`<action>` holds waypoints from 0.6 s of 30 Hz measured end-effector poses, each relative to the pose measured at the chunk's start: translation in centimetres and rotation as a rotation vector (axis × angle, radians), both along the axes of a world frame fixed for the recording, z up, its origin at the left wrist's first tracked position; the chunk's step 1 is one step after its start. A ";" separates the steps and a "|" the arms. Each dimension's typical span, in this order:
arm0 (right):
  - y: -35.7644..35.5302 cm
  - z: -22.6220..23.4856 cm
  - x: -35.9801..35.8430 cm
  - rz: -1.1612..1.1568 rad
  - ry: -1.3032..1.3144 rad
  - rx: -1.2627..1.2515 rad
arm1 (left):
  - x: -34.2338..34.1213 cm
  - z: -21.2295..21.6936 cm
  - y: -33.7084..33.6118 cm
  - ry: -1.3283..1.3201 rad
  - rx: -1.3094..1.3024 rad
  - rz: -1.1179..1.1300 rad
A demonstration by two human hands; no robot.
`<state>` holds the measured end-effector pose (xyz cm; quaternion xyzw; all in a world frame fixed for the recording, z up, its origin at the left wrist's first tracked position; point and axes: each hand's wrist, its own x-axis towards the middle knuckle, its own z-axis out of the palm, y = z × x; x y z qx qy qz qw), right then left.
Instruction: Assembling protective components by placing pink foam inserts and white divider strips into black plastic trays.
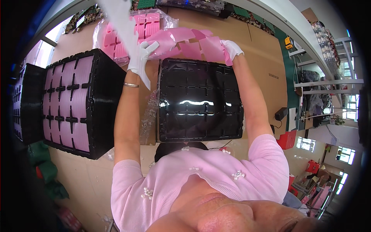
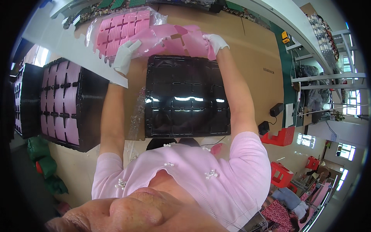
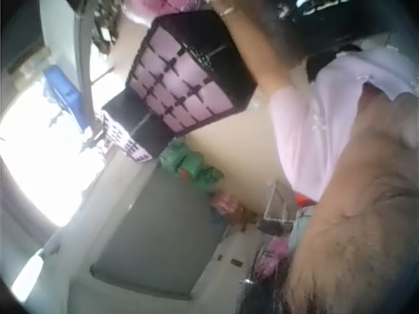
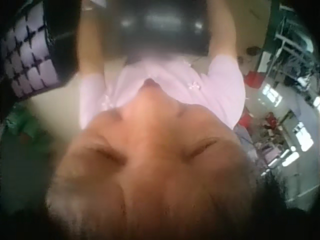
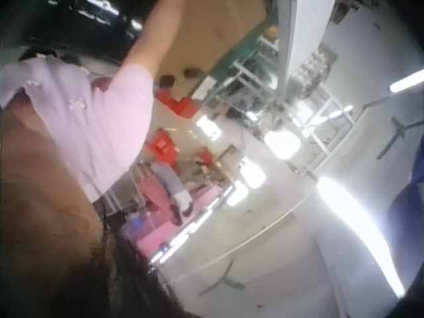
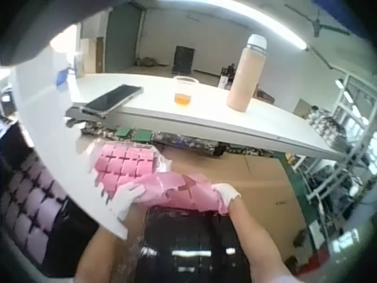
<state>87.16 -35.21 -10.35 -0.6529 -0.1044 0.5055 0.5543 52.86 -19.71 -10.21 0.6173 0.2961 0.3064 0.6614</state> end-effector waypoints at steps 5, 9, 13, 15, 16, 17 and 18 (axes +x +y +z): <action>-8.4 2.5 -2.5 -0.107 -0.125 0.155 | 0.5 5.8 -5.6 0.071 0.061 0.084; -16.5 6.0 -7.4 -0.166 -0.214 0.016 | -1.6 7.5 -13.8 0.208 -0.271 0.057; -22.3 0.3 -7.5 -0.096 -0.269 -0.058 | -3.1 5.9 -17.8 0.310 -0.412 0.062; -23.8 -0.5 -8.4 -0.141 -0.234 -0.088 | -3.9 5.2 -18.4 0.409 -0.437 0.010; -24.4 -0.9 -8.9 -0.164 -0.217 -0.103 | -4.2 4.9 -18.6 0.459 -0.448 -0.016; -24.8 -1.3 -9.3 -0.162 -0.253 -0.095 | -4.4 4.6 -19.0 0.475 -0.435 0.007; -25.2 -1.5 -9.4 -0.155 -0.241 -0.111 | -4.4 4.4 -19.4 0.474 -0.438 0.006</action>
